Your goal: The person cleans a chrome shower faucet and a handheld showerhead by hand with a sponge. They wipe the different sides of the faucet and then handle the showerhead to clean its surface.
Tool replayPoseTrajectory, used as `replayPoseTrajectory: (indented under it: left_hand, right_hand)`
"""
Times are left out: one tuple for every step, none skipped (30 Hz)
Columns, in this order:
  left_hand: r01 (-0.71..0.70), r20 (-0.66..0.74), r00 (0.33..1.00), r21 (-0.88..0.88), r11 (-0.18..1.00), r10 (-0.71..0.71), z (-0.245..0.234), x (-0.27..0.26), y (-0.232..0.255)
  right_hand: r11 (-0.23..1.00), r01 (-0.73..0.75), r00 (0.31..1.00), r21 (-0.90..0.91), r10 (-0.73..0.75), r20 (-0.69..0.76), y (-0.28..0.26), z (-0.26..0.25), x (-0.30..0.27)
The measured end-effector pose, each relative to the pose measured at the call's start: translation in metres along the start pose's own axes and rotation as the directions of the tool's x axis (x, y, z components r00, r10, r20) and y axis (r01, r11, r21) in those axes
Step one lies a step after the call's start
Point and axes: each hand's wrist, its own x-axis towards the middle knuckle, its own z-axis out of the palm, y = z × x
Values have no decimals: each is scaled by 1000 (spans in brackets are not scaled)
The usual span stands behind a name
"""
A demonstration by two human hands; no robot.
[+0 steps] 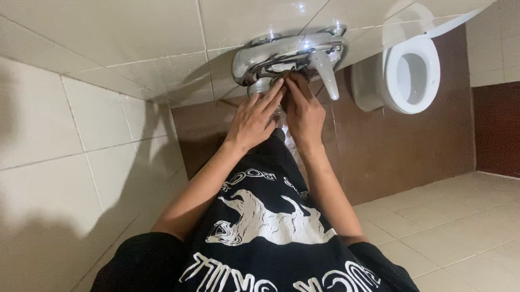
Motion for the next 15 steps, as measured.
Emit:
replayPoseTrajectory:
  left_hand:
    - [-21, -85, 996, -75, 997, 15, 6, 0, 1]
    - [-49, -171, 985, -147, 988, 24, 11, 0, 2]
    - [-87, -257, 966, -215, 973, 30, 15, 1, 3]
    - [-100, -290, 957, -239, 966, 27, 18, 4, 4]
    - [-114, -322, 946, -261, 959, 25, 21, 6, 5]
    - [-128, -354, 935, -283, 951, 21, 23, 8, 6]
    - [-136, -371, 928, -254, 958, 34, 25, 9, 7]
    - [-144, -387, 921, -226, 964, 47, 28, 10, 10]
    - [-152, -401, 914, -197, 969, 62, 30, 11, 12]
    - [-121, -355, 934, -221, 968, 35, 32, 12, 15]
    - [-88, -307, 952, -244, 966, 9, 34, 13, 19]
    - [-55, -258, 966, -266, 962, -16, 36, 15, 23]
    - [-72, -272, 962, -270, 960, -5, 38, 18, 26]
    - [-89, -286, 958, -275, 957, 7, 41, 22, 29]
    - [-103, -297, 955, -280, 954, 16, 45, 23, 33]
  right_hand:
    - [1000, 27, 999, 14, -27, -20, -1, -1, -1]
    - [998, 54, 998, 27, -53, -41, -2, -2, -2]
    - [996, 80, 995, 37, -77, -65, -2, -2, -2]
    - [994, 100, 993, 44, -96, -72, -2, -2, -2]
    - [992, 118, 990, 51, -114, -79, -3, -1, -2]
    - [989, 137, 987, 58, -132, -87, -2, -1, -2]
    - [988, 144, 985, 60, -138, -99, 1, -2, -2]
    - [986, 152, 983, 62, -144, -111, 4, -4, -2]
    - [985, 158, 981, 64, -149, -125, 8, -5, -2]
    - [986, 158, 980, 56, -150, -130, 13, -5, -1]
    - [986, 159, 979, 48, -151, -136, 19, -5, -1]
    - [986, 159, 978, 41, -152, -141, 25, -5, -1]
    - [986, 155, 978, 57, -145, -152, 30, -4, -1]
    - [986, 151, 977, 74, -137, -162, 36, -3, -1]
    - [985, 144, 977, 92, -127, -169, 43, -1, -4]
